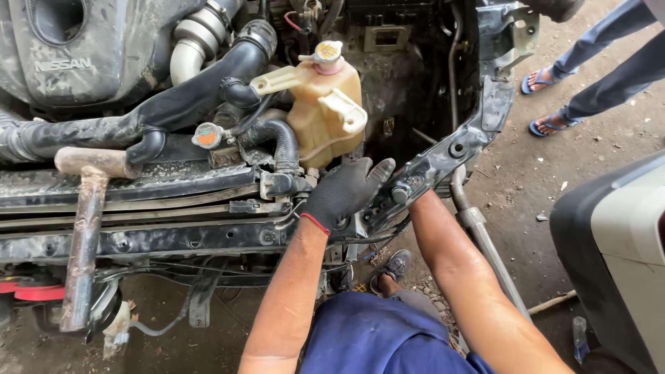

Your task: The person uses a yellow-handled screwdriver to pry and loosen a metal bracket on the front frame of a car. They then switch to a hammer to strike the bracket and a nearby bolt, working to dislodge the component from the vehicle's chassis.

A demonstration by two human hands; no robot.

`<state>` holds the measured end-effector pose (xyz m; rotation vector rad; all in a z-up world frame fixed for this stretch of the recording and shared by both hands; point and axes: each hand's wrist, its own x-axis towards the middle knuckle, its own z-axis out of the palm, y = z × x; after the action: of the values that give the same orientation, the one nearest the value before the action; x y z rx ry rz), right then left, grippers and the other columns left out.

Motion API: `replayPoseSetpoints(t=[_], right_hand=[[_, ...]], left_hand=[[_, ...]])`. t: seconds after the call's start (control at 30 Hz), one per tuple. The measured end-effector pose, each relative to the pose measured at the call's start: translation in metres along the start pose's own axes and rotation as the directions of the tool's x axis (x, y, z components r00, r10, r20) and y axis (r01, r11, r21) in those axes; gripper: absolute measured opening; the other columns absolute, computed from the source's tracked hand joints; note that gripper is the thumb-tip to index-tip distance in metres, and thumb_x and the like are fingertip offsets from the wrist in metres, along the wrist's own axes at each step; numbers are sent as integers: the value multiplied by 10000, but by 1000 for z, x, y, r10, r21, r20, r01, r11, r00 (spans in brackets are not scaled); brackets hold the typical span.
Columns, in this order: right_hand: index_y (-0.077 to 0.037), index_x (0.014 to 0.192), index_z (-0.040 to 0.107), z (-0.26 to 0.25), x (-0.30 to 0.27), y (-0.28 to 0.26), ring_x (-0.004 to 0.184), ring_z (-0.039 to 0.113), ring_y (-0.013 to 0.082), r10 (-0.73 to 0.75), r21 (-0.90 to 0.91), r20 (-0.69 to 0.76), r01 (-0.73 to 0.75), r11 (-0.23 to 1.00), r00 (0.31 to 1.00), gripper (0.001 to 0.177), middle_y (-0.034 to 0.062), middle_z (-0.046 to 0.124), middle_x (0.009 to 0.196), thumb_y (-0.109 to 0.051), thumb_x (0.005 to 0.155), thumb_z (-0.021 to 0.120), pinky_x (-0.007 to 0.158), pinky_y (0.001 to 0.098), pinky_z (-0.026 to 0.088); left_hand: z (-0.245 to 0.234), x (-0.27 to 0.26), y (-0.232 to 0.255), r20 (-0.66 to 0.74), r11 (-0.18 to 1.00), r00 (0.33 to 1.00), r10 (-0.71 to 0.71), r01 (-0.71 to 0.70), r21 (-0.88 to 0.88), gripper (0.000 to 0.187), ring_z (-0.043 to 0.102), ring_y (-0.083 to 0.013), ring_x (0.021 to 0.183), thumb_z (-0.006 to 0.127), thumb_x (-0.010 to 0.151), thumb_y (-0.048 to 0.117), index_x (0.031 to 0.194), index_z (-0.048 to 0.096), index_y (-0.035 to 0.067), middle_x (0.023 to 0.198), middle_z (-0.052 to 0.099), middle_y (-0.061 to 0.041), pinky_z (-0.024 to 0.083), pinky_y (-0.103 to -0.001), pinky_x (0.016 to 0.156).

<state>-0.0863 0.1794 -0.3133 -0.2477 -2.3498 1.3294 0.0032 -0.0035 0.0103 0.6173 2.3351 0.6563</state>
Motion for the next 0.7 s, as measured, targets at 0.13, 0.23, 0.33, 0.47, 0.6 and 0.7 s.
replayPoseSetpoints(t=[0.13,0.23,0.33,0.47,0.6,0.7], right_hand=[[-34,969,668,-11,17,6,764,659,255,-16,-10,-99,15,1000,995,362,114,689,846,-297,783,833,692,417,550],[-27,972,663,-28,1,31,759,657,256,4,-26,-159,-8,1000,987,397,121,685,844,-308,767,856,688,422,553],[-40,994,658,-55,0,-9,755,666,228,191,38,-164,-187,982,968,405,99,692,843,-310,765,855,692,418,557],[-69,1053,669,-92,-52,-44,838,693,272,40,-41,-66,-43,998,997,365,116,715,908,-342,829,762,766,425,554],[-82,1089,684,-128,-139,-97,925,708,344,-237,-167,56,243,955,970,356,159,730,973,-377,890,678,834,438,547],[-97,1073,736,-169,-181,-176,880,708,385,451,-234,43,-430,872,891,422,191,742,928,-473,902,650,789,491,532]], left_hand=[[1,1,0,22,997,1000,7,-8,75,810,682,-422,1090,284,966,722,1038,712,38,1106,711,-260,507,-528,941],[3,4,2,33,995,999,34,-37,94,826,687,-416,1067,268,966,725,990,734,44,1065,725,-245,503,-526,940],[8,3,0,61,995,997,37,-42,95,836,696,-407,1039,248,972,722,966,740,46,1022,731,-236,504,-518,929],[6,12,-2,80,994,994,70,-77,80,846,700,-405,1003,225,989,709,947,735,36,988,727,-243,508,-506,906],[9,12,1,108,993,993,42,-53,105,848,699,-404,1000,228,984,716,950,731,34,998,721,-247,508,-499,902],[10,11,-1,106,992,994,41,-53,114,851,696,-405,999,231,974,723,959,726,32,1002,718,-250,504,-490,909]])
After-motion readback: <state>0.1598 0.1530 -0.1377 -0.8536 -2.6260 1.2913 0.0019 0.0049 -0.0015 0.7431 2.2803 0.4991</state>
